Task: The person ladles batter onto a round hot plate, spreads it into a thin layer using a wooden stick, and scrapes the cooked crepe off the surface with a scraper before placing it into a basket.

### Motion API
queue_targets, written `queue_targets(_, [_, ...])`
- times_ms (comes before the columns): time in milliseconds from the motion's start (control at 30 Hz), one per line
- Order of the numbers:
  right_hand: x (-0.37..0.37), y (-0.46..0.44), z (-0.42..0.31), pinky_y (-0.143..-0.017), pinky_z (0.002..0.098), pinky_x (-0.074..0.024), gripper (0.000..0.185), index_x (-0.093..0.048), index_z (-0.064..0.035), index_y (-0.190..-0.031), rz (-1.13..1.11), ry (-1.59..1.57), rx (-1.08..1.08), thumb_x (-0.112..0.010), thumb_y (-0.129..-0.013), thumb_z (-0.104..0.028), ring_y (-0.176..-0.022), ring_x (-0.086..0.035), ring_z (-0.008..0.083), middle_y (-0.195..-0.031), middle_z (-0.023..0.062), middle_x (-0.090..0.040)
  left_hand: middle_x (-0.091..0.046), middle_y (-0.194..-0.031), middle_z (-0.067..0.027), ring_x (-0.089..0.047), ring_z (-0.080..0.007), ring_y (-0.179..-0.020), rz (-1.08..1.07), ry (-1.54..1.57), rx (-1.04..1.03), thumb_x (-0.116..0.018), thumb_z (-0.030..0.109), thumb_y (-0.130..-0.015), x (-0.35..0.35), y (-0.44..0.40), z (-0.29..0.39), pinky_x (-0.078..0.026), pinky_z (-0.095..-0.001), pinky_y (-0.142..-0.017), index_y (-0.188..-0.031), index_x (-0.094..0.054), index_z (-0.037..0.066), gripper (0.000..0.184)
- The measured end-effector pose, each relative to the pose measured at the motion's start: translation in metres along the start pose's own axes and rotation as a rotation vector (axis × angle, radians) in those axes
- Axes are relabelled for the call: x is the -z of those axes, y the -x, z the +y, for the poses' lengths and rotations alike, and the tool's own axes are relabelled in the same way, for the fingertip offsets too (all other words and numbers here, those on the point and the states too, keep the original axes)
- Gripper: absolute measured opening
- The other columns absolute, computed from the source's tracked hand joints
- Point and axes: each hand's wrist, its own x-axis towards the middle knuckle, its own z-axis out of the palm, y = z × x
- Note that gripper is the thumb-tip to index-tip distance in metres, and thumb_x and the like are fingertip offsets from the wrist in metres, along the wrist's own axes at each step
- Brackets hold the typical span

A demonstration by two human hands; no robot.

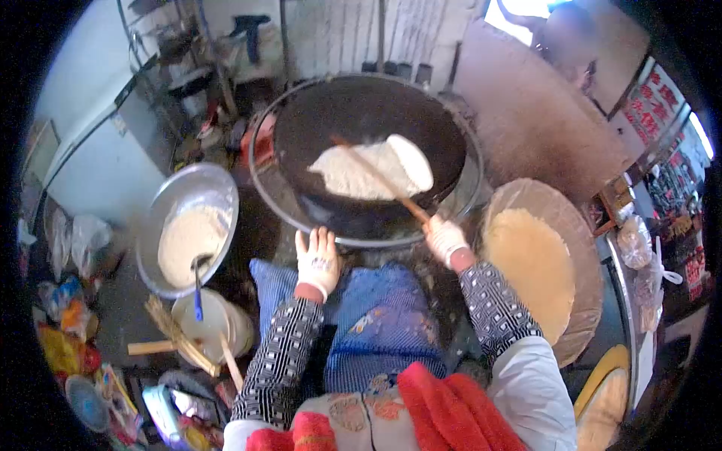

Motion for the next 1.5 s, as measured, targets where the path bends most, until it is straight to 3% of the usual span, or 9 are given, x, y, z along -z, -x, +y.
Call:
queue_targets(333, [-0.006, -0.024, 0.024, -0.077, 0.048, -0.0525, 0.034, -0.059, -0.0034, -0.1, -0.049, 0.134, -0.183, -0.035, -0.1, -0.028, -0.087, -0.067, 0.0375, -0.092, 0.0226, -0.069, -0.046, -0.143, -0.0166, -0.039, -0.0307, -0.136, -0.162, -0.096, 0.094, -0.054, 0.036, -0.085, -0.011, -0.005, -0.015, -0.008, -0.0629, -0.113, -0.134, -0.049, 0.002, 0.059])
queue_targets(600, [-0.003, -0.002, 0.002, -0.07, 0.0537, -0.0491, 0.028, -0.056, -0.0055, -0.097, -0.014, 0.041, 0.095, -0.049, -0.095, -0.032, -0.08, -0.063, 0.0452, -0.08, 0.0269, -0.065, -0.039, -0.15, -0.0118, -0.035, -0.0269, -0.14, -0.275, -0.092, 0.197, -0.039, 0.023, -0.095, 0.007, -0.015, -0.03, -0.006, -0.0613, -0.114, -0.14, -0.043, 0.004, 0.049])
queue_targets(667, [-0.006, -0.001, 0.014, -0.07, 0.0539, -0.0487, 0.027, -0.057, -0.0062, -0.097, -0.064, 0.031, -0.094, -0.047, -0.096, -0.032, -0.081, -0.063, 0.0453, -0.081, 0.0266, -0.065, -0.035, -0.153, -0.0102, -0.032, -0.0262, -0.142, -0.321, -0.08, 0.233, -0.036, 0.02, -0.096, 0.007, -0.014, -0.035, -0.005, -0.0612, -0.114, -0.144, -0.039, 0.005, 0.05])
queue_targets(700, [-0.004, -0.009, 0.033, -0.07, 0.0541, -0.0485, 0.027, -0.057, -0.0062, -0.097, -0.018, -0.018, -0.177, -0.047, -0.096, -0.031, -0.081, -0.063, 0.0451, -0.081, 0.0267, -0.065, -0.047, -0.142, -0.0104, -0.041, -0.0274, -0.133, -0.135, -0.1, 0.215, -0.052, 0.027, -0.088, -0.007, -0.013, -0.043, -0.015, -0.0629, -0.112, -0.132, -0.049, 0.006, 0.049])
queue_targets(800, [-0.002, -0.016, 0.049, -0.069, 0.054, -0.0507, 0.029, -0.057, -0.0051, -0.096, 0.113, 0.034, -0.106, -0.047, -0.096, -0.032, -0.075, -0.064, 0.0432, -0.078, 0.0238, -0.066, -0.047, -0.141, -0.0086, -0.041, -0.025, -0.132, -0.208, -0.201, 0.275, -0.041, 0.021, -0.093, 0.022, -0.016, -0.038, -0.014, -0.063, -0.111, -0.133, -0.05, 0.008, 0.043])
queue_targets(933, [-0.013, -0.02, 0.04, -0.07, 0.0549, -0.0495, 0.027, -0.056, -0.0033, -0.092, 0.099, 0.066, -0.066, -0.049, -0.096, -0.029, -0.076, -0.063, 0.0454, -0.078, 0.0255, -0.065, -0.059, -0.104, -0.0082, -0.053, -0.0261, -0.107, -0.093, 0.093, 0.142, -0.061, 0.029, -0.08, 0.015, -0.027, 0.01, -0.023, -0.0616, -0.105, -0.101, -0.061, 0.007, 0.03])
queue_targets(1133, [-0.008, -0.021, 0.028, -0.07, 0.0548, -0.0482, 0.03, -0.058, -0.0054, -0.092, 0.079, 0.072, -0.118, -0.046, -0.097, -0.032, -0.08, -0.062, 0.0464, -0.083, 0.0263, -0.065, -0.048, -0.142, -0.0164, -0.042, -0.0281, -0.135, -0.13, -0.019, 0.013, -0.042, 0.021, -0.091, -0.017, -0.002, 0.057, -0.012, -0.0619, -0.115, -0.133, -0.051, -0.001, 0.048])
queue_targets(1267, [-0.067, -0.017, 0.072, -0.066, 0.0528, -0.0479, 0.029, -0.057, -0.0057, -0.084, 0.099, -0.121, -0.026, -0.049, -0.095, -0.031, -0.078, -0.063, 0.0444, -0.083, 0.0251, -0.066, -0.044, -0.146, -0.0155, -0.038, -0.029, -0.137, -0.225, -0.07, -0.001, -0.037, 0.015, -0.095, 0.012, -0.001, 0.04, -0.009, -0.0599, -0.116, -0.139, -0.045, 0.0, 0.047])
queue_targets(1500, [-0.005, -0.021, 0.03, -0.073, 0.0544, -0.048, 0.034, -0.057, -0.0042, -0.095, 0.033, 0.15, -0.091, -0.046, -0.097, -0.036, -0.086, -0.062, 0.0469, -0.088, 0.0286, -0.065, -0.051, -0.139, -0.0146, -0.044, -0.0287, -0.132, -0.075, -0.11, 0.005, -0.036, 0.014, -0.094, -0.015, 0.002, 0.022, -0.015, -0.0581, -0.116, -0.131, -0.051, -0.001, 0.042])
